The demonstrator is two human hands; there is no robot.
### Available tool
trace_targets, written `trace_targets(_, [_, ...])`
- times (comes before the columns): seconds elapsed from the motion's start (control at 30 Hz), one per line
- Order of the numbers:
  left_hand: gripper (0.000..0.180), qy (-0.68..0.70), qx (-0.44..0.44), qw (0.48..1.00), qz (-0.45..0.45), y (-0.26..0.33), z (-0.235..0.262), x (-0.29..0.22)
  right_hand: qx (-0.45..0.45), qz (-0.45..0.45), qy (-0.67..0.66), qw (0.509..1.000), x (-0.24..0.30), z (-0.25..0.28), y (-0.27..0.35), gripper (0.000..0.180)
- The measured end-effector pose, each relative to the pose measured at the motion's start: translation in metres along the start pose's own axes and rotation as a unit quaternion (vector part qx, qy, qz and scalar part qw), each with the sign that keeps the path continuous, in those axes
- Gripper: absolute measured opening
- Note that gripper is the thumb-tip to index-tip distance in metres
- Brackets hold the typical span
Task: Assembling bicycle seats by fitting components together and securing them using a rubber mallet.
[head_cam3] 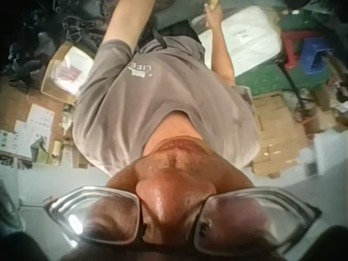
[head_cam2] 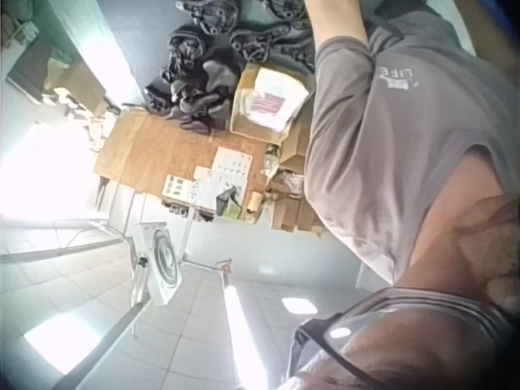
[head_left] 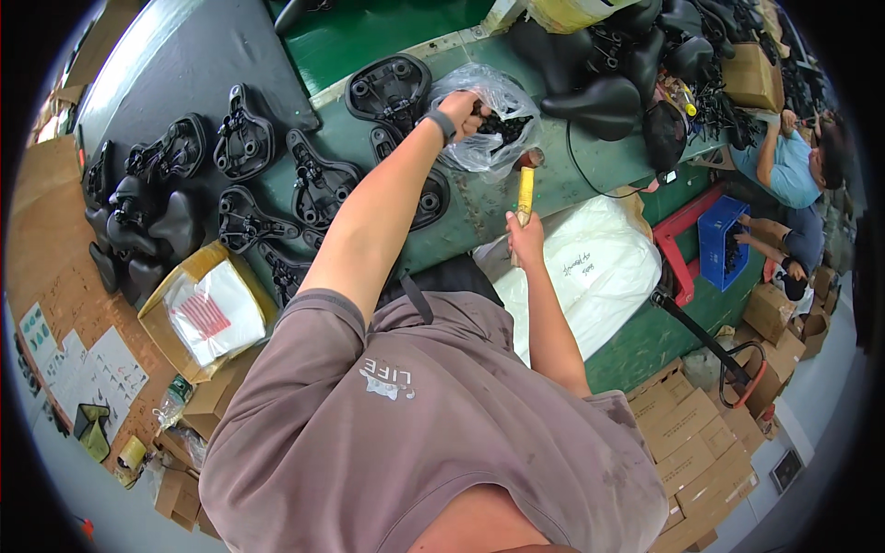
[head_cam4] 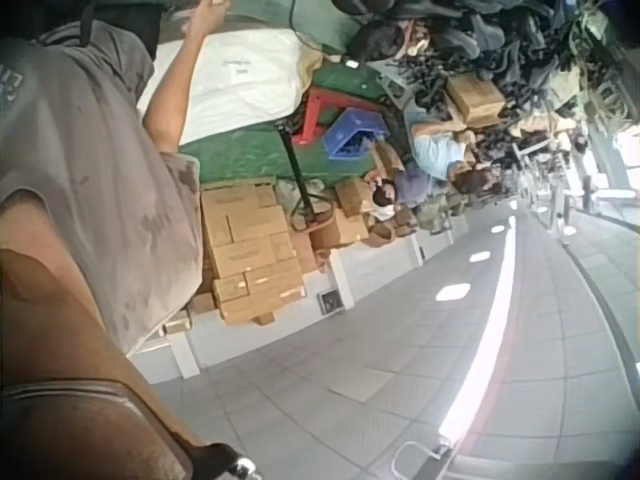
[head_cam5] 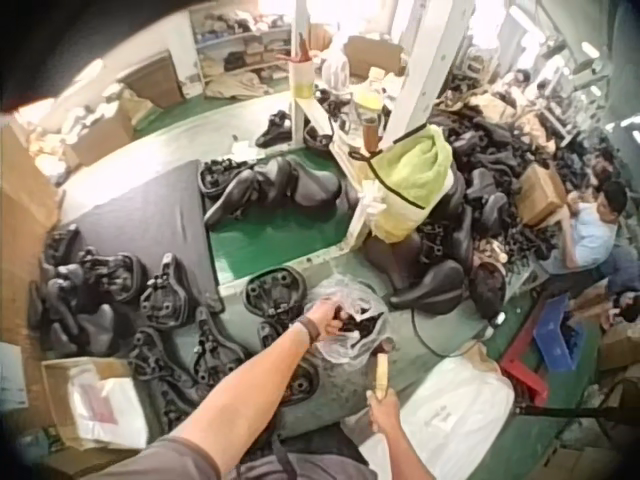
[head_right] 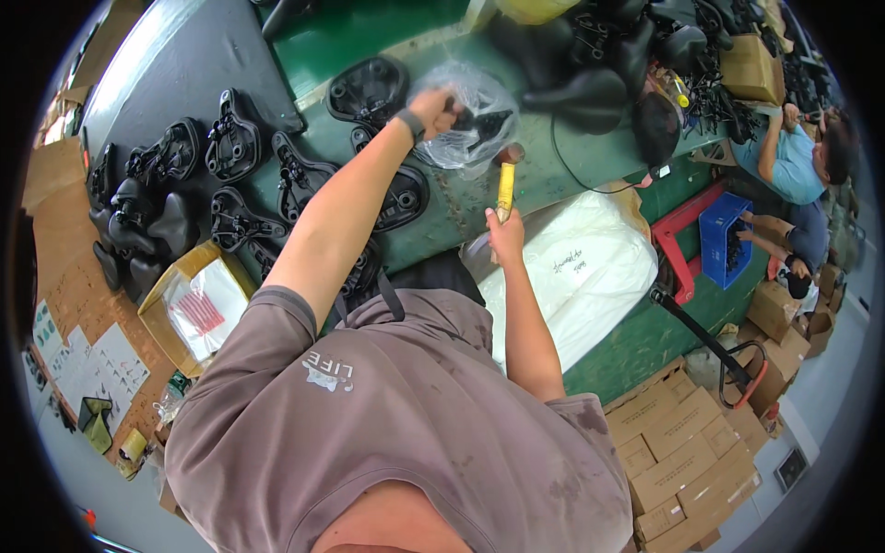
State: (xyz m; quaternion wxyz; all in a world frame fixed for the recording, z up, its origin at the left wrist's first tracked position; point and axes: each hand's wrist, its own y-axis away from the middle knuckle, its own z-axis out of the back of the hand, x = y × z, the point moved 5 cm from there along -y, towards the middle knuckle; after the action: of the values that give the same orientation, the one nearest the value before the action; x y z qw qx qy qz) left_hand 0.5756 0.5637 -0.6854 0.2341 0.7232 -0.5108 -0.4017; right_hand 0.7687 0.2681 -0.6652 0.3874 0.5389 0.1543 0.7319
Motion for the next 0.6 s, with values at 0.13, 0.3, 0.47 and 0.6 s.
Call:
trace_targets(0.13, [0.046,0.115,0.124,0.984,-0.059,0.099,0.014,0.035,0.031,-0.008,-0.053,0.998,0.015,0.000,0.020,0.030])
trace_targets(0.3, [0.031,0.208,0.230,0.942,-0.133,0.207,0.025,0.115,-0.013,-0.013,-0.068,0.998,-0.001,0.018,0.086,0.030])
trace_targets(0.47, [0.025,0.232,0.164,0.949,-0.139,0.266,0.031,0.180,-0.007,0.000,-0.061,0.998,-0.015,0.020,0.149,0.032])
trace_targets(0.6, [0.031,0.144,0.070,0.969,-0.187,0.276,0.040,0.213,-0.002,0.015,-0.044,0.999,-0.024,0.016,0.185,0.030])
